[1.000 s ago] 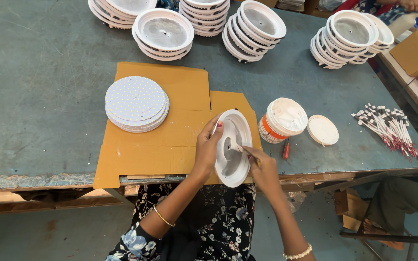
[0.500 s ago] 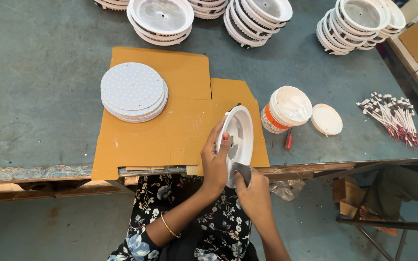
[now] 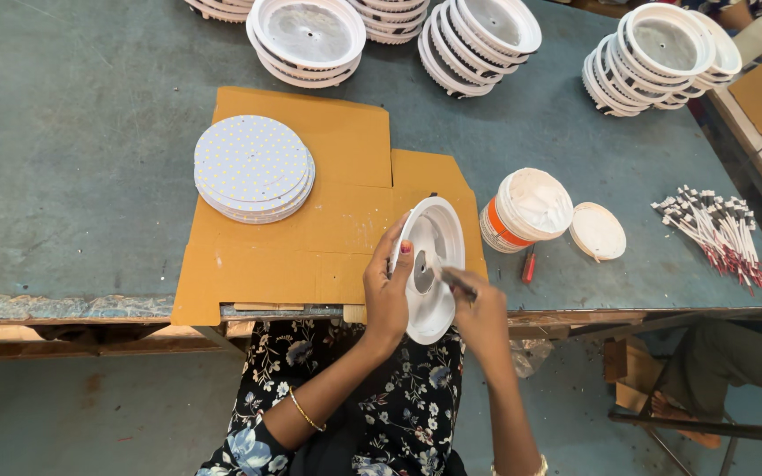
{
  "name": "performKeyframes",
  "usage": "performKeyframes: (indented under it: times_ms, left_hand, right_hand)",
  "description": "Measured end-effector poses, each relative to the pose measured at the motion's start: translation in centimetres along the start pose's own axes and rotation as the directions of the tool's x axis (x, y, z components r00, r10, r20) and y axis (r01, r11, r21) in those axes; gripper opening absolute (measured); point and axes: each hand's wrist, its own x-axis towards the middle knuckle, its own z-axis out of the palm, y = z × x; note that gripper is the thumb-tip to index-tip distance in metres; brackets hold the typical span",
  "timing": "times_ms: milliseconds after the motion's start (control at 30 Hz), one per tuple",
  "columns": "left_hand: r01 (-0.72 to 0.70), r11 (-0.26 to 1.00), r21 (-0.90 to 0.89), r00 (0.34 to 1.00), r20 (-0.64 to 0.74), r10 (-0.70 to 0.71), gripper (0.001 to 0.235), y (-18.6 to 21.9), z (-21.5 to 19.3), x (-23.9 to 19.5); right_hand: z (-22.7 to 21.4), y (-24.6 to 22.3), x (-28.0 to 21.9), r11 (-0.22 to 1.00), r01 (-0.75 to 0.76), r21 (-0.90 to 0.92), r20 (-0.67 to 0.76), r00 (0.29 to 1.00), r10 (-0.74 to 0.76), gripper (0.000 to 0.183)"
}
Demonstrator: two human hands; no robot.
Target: The person applies a white paste to the inside of white plastic bowls using a small metal spatula. They repeatedly scoop paste from a container, spread it inside the bowl, and place the finished bowl on a stack.
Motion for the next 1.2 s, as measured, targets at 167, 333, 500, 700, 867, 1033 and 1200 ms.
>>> performKeyframes:
  times_ms: [167, 333, 500, 700, 867, 1033, 1200]
  left_hand:
    - [0.031, 0.999, -0.026, 0.999, -0.011, -0.032, 0.049, -0.4, -0.1, -0.2]
    - [0.041, 0.998, -0.053, 0.999, -0.019, -0.042, 0.049, -0.6, -0.3, -0.2]
    - [0.001, 0.999, -0.048, 1.000, -0.009, -0.001, 0.049, -0.8, -0.4, 0.0]
    - [0.008, 0.997, -0.079, 1.000, 0.002, -0.008, 0.048, -1.1, -0.9, 0.1]
    - [0.029, 0.998, -0.057, 1.000, 0.006, -0.028, 0.049, -1.1, -1.1, -0.4]
    - [0.032, 0.998, -0.058, 1.000, 0.001, -0.032, 0.050, -0.8, -1.0, -0.8]
    - [0.001, 0.999, -0.044, 1.000, 0.011, -0.001, 0.052, -0.5, -1.5, -0.9]
  right_hand:
    - [-0.2, -0.7, -4.2, 0.996, -0.088, -0.022, 0.100, 0.991, 0.090, 0.032]
    - [-1.2, 0.1, -0.8, 0.996, -0.088, 0.032, -0.036, 0.995, 0.089, 0.027]
    - [1.9, 0.5, 3.8, 0.997, 0.067, -0.045, -0.260, 0.963, -0.077, 0.026]
    - [3.9, 0.6, 0.2, 0.961, 0.078, -0.267, -0.212, 0.968, -0.138, 0.027]
    - [0.1, 3.3, 1.2, 0.988, -0.149, -0.049, -0.070, 0.987, 0.145, 0.025]
    - [1.0, 4.3, 5.3, 0.967, -0.222, -0.129, -0.182, 0.963, 0.197, 0.030]
    - [1.4, 1.4, 8.6, 0.983, -0.135, -0.122, -0.025, 0.991, 0.133, 0.029]
